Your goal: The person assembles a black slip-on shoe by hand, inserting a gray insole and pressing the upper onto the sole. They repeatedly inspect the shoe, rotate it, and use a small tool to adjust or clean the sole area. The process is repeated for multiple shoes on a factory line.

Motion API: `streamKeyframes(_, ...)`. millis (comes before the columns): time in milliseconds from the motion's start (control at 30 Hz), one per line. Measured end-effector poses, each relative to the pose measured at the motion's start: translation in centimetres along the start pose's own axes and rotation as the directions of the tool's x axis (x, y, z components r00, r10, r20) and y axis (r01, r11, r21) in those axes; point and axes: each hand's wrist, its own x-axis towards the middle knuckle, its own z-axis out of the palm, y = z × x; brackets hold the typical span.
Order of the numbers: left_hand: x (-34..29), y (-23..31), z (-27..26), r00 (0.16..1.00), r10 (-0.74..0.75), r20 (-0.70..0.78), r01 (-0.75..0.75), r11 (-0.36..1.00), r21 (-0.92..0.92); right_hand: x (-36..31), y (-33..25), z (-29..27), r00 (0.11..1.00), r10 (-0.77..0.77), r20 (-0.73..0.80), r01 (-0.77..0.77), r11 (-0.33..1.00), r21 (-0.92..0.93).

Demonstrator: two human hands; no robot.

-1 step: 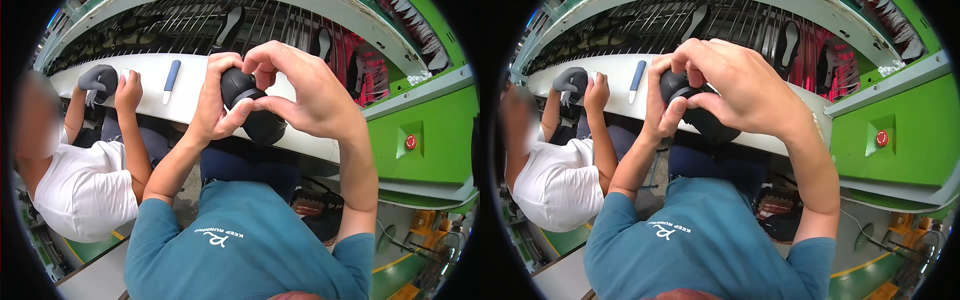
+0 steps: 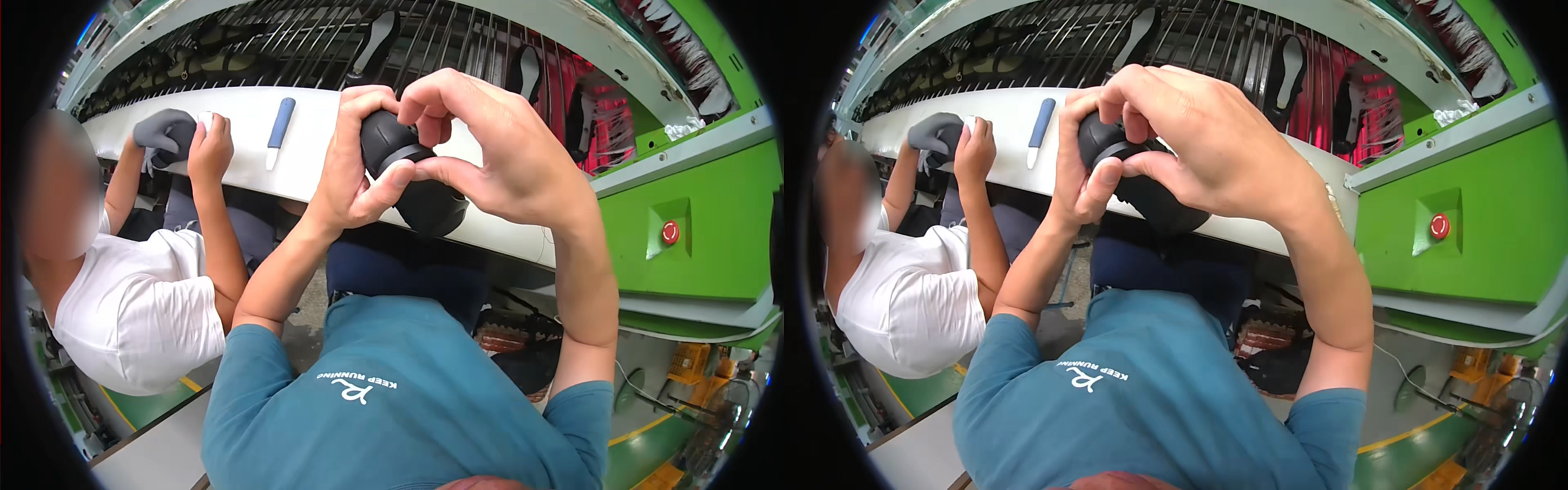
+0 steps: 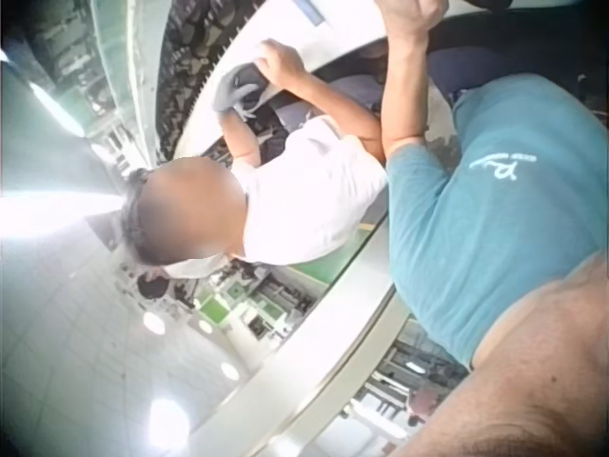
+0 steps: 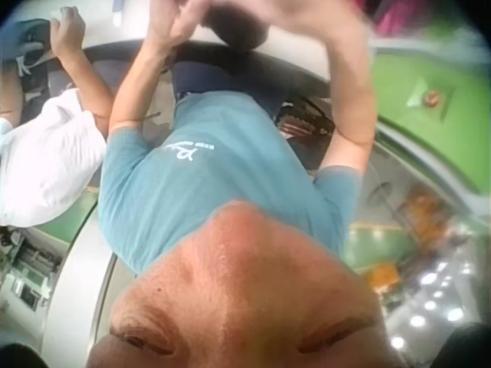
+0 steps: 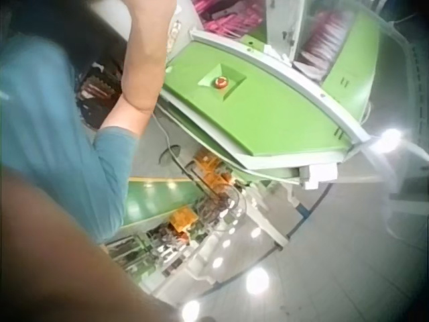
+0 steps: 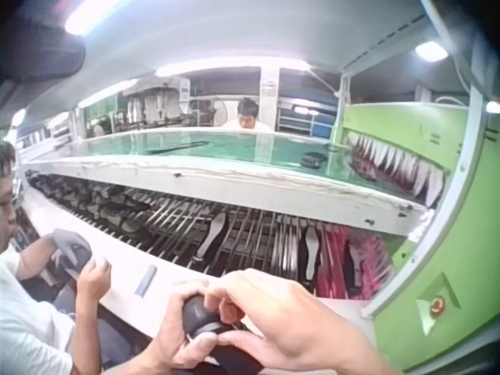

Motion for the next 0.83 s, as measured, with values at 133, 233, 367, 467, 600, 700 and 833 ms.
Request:
streamKeyframes(133, 0.3, 0.7, -0.1, 0.999, 0.03, 0.016, -0.029, 0.999, -0.025, 0.2, 0.6, -0.3, 0.997, 0.078, 0.024, -0.081, 0.98, 0.183)
streamKeyframes(233, 0.6, 1.1, -0.1, 0.996, 0.084, 0.032, -0.083, 0.996, -0.013, 0.8, 1.2, -1.0, 0.975, 0.223, 0.008, -0.209, 0.901, 0.379)
streamKeyframes(367, 0.4, 1.0, 0.6, 1.0, -0.014, -0.024, 0.011, 0.995, -0.103, 1.5, 2.0, -1.0, 0.949, 0.3, 0.098, -0.307, 0.809, 0.501)
streamKeyframes(467, -0.8, -0.4, 0.7, 0.99, -0.116, -0.076, 0.103, 0.982, -0.157, 1.5, 3.2, 0.6, 0.924, 0.374, 0.078, -0.358, 0.775, 0.52)
streamKeyframes(600, -3.5, -2.9, 1.0, 0.957, -0.228, -0.177, 0.185, 0.955, -0.232, -0.6, 3.6, 4.7, 0.903, 0.393, -0.171, -0.328, 0.891, 0.315)
streamKeyframes(700, -6.3, -4.0, 1.4, 0.926, -0.314, -0.211, 0.237, 0.916, -0.324, -2.6, 3.4, 7.3, 0.888, 0.39, -0.245, -0.339, 0.914, 0.225)
streamKeyframes(833, -10.2, -4.8, 1.4, 0.848, -0.445, -0.289, 0.302, 0.853, -0.426, -5.5, 2.9, 10.5, 0.898, 0.369, -0.238, -0.362, 0.929, 0.073)
